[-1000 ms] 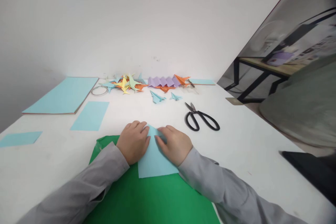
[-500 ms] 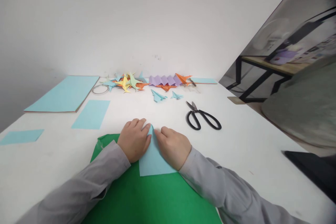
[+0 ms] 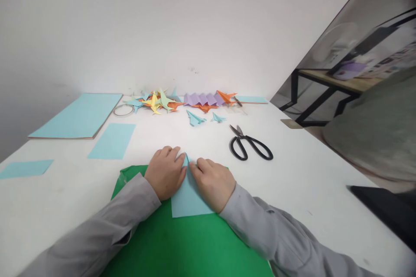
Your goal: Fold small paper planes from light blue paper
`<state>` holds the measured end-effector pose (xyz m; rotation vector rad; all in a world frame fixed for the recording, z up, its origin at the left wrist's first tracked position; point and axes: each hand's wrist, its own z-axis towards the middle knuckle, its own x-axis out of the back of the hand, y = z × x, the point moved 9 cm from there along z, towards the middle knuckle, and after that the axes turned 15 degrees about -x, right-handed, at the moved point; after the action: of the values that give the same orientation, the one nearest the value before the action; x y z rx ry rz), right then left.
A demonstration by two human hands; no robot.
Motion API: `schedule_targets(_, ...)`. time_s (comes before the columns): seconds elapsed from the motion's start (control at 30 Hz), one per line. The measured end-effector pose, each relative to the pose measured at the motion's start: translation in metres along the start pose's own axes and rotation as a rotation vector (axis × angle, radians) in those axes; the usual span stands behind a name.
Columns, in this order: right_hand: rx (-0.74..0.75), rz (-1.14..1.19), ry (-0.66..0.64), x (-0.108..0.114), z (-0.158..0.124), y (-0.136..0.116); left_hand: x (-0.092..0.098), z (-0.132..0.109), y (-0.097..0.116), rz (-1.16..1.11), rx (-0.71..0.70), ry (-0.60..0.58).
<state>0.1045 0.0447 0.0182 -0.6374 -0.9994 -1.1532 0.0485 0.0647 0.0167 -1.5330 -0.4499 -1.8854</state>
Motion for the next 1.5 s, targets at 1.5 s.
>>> schedule_targets(1.5, -0.030, 0.103, -0.026, 0.0000, -0.0022, 0.0014, 0.0001, -0.0036, -0.0043, 0.006, -0.024, 0.010)
